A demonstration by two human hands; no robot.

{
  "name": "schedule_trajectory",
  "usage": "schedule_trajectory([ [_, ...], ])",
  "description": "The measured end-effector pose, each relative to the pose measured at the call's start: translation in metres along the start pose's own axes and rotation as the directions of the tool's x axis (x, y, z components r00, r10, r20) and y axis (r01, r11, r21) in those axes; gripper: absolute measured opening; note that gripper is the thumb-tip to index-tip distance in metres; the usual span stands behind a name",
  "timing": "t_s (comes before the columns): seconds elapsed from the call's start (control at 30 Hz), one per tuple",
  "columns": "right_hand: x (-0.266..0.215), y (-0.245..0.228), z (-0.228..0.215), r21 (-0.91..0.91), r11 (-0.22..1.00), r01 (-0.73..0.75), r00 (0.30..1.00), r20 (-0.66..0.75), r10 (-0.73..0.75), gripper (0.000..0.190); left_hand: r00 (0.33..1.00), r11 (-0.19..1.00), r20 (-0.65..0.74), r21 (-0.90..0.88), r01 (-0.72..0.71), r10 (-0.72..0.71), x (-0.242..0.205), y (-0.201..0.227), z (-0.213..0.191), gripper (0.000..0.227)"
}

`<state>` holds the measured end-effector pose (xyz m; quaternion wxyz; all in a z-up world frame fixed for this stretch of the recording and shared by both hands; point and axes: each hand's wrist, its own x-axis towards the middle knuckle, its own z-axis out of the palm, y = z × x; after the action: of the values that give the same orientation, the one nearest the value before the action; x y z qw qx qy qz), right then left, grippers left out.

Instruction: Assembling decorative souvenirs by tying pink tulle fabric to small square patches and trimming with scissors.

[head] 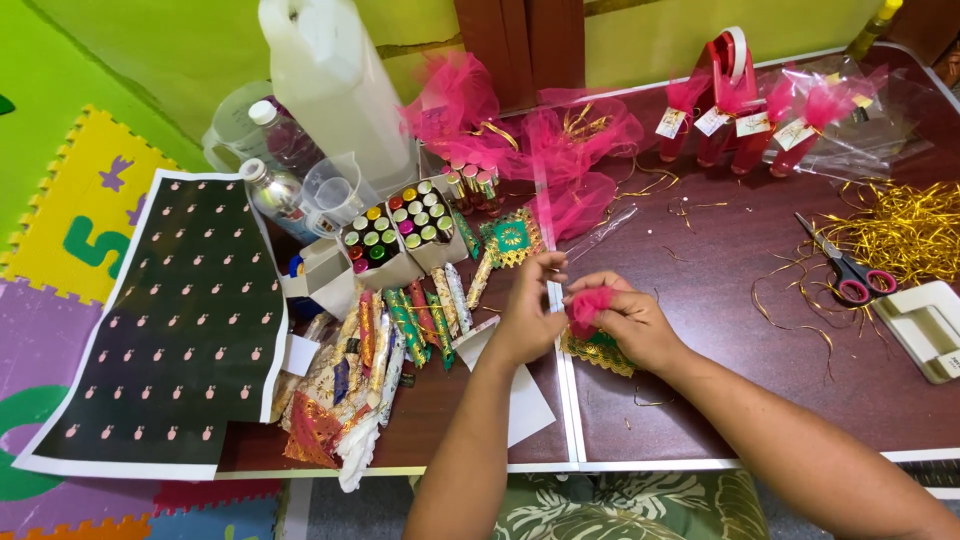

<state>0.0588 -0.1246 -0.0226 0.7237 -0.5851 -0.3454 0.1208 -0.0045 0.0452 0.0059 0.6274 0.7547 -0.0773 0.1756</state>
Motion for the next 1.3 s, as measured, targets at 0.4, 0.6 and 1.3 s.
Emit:
schedule_trajectory([
  [0.4, -0.002, 0.015, -0.008, -0.050, 0.997, 0.061, 0.998, -0.015, -0.062, 0.023, 0.959, 0.965, 0.200, 0.210, 0.159, -0.201, -0.001, 0.031, 0.002, 0.136],
  [0.6, -0.003, 0.006, -0.006, -0.120, 0.989, 0.088, 0.996, -0.009, -0.090, 0.022, 0.982, 0.995, 0.160, -0.005, 0.103, -0.101, -0.001, 0.002, -0.024, 0.058],
  [1.3, 0.003, 0.017, -0.022, -0.175, 0.984, 0.043, 0.997, 0.071, -0.031, 0.018, 0.955, 0.931, -0.040, 0.239, -0.276, 0.293, 0.000, 0.015, 0.004, 0.015],
])
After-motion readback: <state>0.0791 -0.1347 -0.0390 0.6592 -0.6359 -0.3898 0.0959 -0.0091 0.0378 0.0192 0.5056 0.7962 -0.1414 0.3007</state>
